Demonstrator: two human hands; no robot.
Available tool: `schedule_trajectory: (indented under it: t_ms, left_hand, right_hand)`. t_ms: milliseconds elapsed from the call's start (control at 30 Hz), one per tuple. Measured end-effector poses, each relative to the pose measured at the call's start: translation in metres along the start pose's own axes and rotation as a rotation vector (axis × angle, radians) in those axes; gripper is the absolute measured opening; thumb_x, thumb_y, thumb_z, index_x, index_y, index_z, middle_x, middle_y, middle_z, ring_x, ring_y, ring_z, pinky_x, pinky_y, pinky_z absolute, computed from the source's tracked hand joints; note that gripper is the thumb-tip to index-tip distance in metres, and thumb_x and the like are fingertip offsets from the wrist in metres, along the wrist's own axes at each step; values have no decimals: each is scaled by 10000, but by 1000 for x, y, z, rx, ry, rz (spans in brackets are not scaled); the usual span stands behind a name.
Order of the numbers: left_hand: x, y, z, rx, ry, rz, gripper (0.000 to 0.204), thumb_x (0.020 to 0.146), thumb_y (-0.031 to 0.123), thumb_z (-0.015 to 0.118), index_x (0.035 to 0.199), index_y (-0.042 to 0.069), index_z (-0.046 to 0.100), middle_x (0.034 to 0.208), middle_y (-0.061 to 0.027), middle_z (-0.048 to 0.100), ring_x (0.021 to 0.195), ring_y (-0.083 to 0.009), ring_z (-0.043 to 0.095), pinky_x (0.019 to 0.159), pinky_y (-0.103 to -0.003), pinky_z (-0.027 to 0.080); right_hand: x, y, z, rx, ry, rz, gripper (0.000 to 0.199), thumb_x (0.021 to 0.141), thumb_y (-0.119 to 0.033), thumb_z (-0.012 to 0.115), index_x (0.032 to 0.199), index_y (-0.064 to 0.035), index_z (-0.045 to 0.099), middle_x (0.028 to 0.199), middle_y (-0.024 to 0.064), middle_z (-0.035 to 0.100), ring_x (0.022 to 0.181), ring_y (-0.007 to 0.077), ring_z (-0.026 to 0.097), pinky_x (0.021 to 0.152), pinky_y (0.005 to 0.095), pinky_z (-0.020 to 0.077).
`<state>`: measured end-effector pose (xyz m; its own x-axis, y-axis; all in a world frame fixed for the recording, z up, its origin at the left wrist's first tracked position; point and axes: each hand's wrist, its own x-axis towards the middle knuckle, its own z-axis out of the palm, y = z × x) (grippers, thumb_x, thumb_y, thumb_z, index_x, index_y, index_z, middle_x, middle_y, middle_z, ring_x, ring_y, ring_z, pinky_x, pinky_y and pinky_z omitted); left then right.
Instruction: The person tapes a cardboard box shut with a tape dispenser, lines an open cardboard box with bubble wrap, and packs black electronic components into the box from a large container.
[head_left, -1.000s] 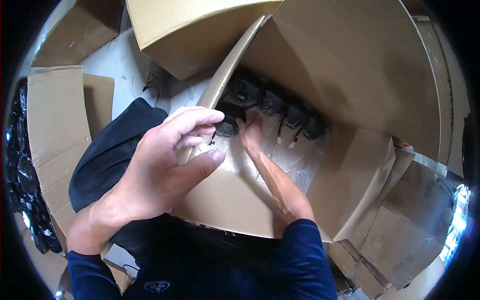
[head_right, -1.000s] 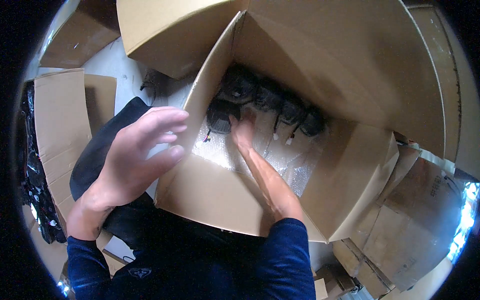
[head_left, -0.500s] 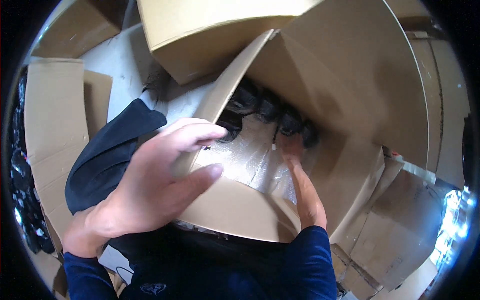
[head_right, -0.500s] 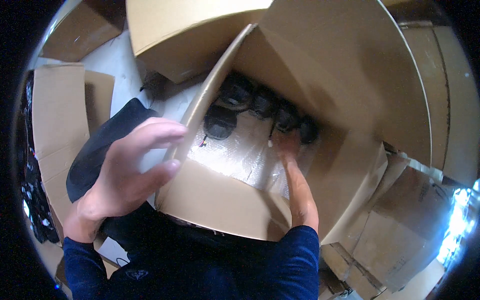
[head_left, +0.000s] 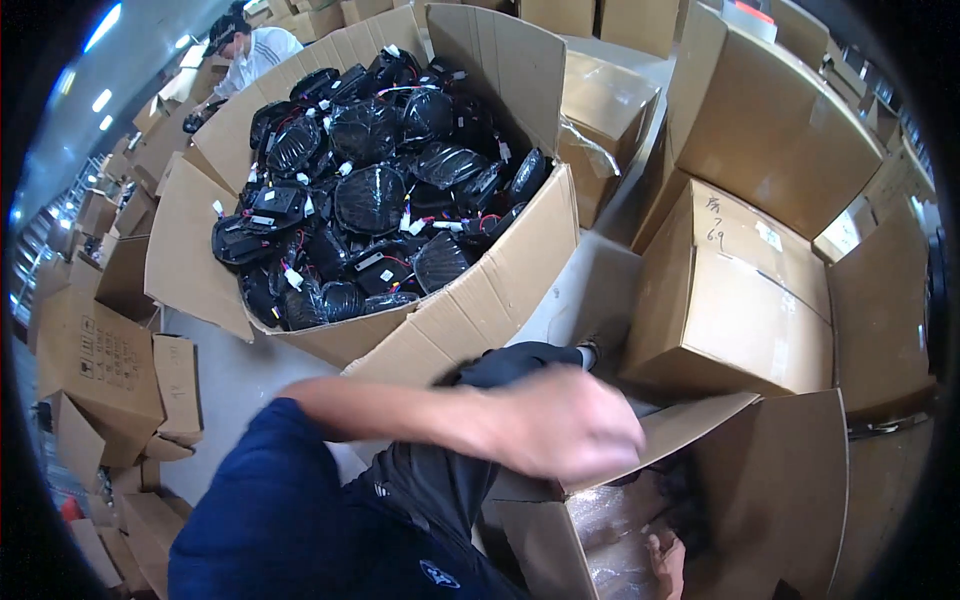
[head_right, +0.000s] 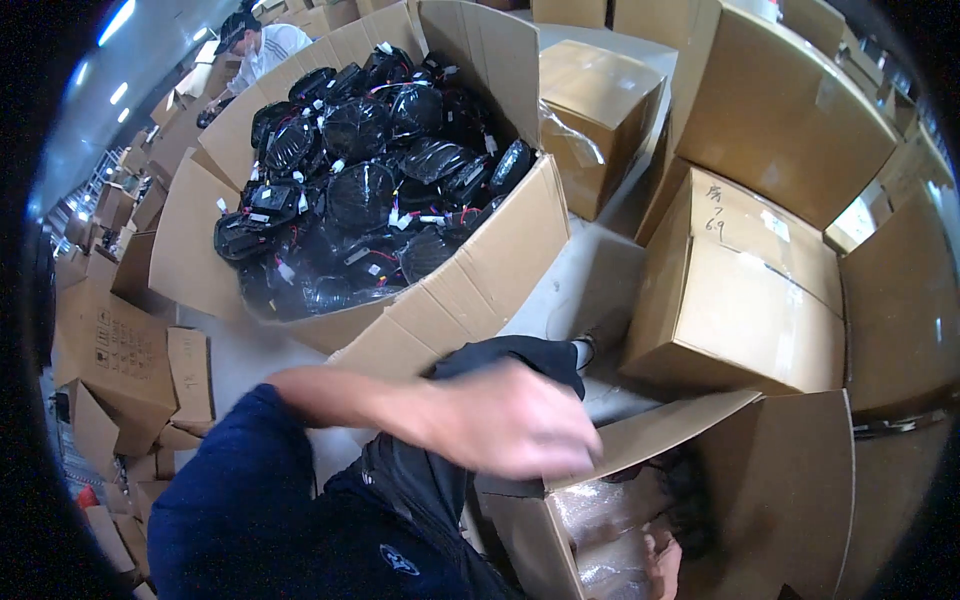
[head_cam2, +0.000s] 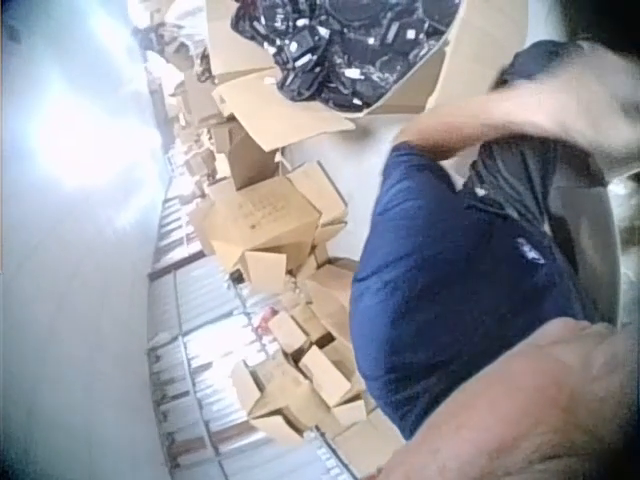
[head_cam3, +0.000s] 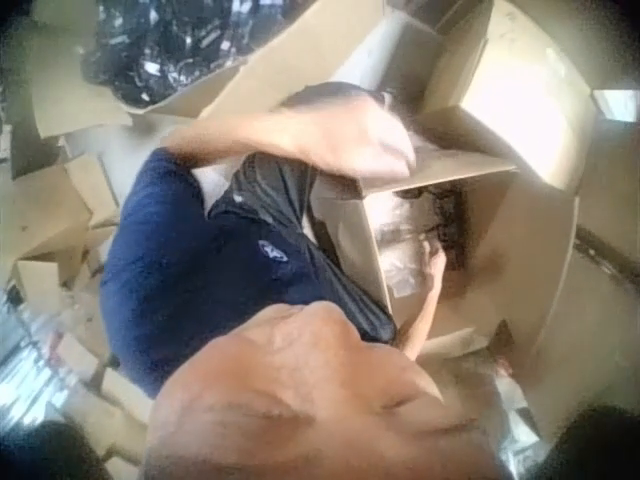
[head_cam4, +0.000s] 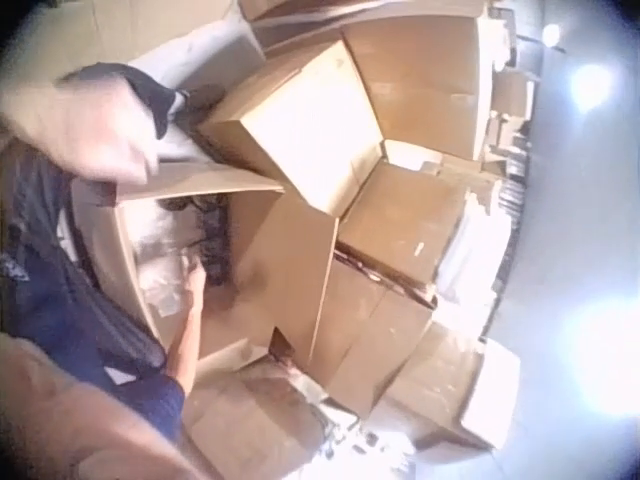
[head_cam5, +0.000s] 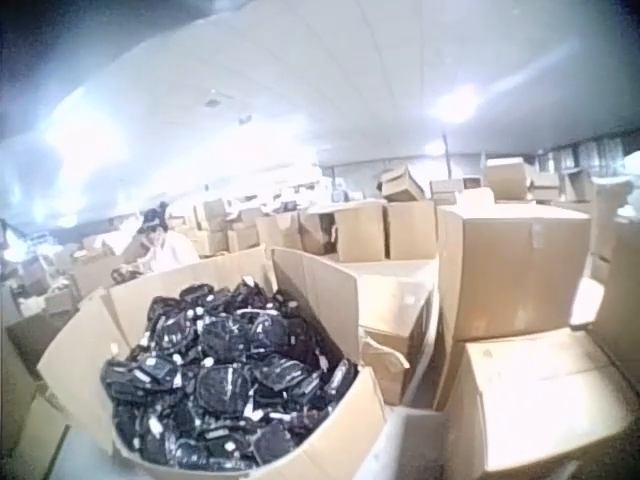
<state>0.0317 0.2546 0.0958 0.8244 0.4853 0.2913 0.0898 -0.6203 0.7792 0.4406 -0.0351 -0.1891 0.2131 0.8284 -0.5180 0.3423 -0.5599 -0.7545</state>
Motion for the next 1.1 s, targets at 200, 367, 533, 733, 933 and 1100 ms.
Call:
schedule_trajectory:
  t_ms: [200, 367, 533, 733, 933, 1100]
  left_hand:
    - [-69, -172, -193, 703, 167, -685, 616, 793, 358, 775, 1280, 11, 627, 1207, -240, 652, 1129, -357, 650, 975, -438, 515]
    - [-86, -228, -164, 692, 584, -770, 1054, 686, 460, 888, 1440, -15, 326, 1404, -327, 415, 1288, -490, 463, 1050, -583, 422]
    - [-82, -225, -157, 1200, 784, -590, 1052, 666, 498, 899, 1428, 15, 359, 1424, -294, 371, 1248, -455, 484, 1038, -569, 394]
    - [-37, -220, -141, 1109, 396, -487, 993, 673, 336, 912, 1467, 32, 400, 1311, -210, 483, 1163, -374, 521, 947, -506, 468]
    - [-25, -255, -172, 717, 400, -459, 833, 675, 180, 836, 1421, 44, 491, 1551, -223, 336, 1412, -434, 375, 1062, -620, 444]
    - [-26, -241, -144, 795, 460, -572, 409, 723, 219, 803, 1036, -6, 667, 1565, -209, 360, 1459, -412, 344, 1073, -550, 477]
  right_hand:
    - [-53, 5, -5, -321, -12, 73, 427, 977, -271, 711, 1218, 76, 651, 1159, 151, 734, 1060, 233, 664, 947, 344, 504]
    - [-68, -75, 22, -378, -4, 140, 325, 929, -215, 709, 1127, 39, 663, 905, 97, 713, 815, 159, 630, 744, 315, 522]
    - [-82, -63, 18, -634, 29, 91, 304, 921, -280, 695, 1024, 6, 693, 921, 153, 709, 821, 223, 656, 763, 375, 525]
    - [-80, -4, 2, -573, 60, 295, 330, 903, -291, 750, 1010, 12, 676, 839, 133, 698, 782, 204, 632, 733, 351, 516]
    - [-78, -23, 16, -451, 133, 45, 305, 913, -269, 750, 993, 19, 686, 826, 131, 693, 748, 168, 592, 699, 345, 506]
    - [-83, -37, 5, -581, 110, 203, 311, 925, -296, 725, 998, 5, 697, 836, 161, 698, 731, 251, 594, 719, 374, 511]
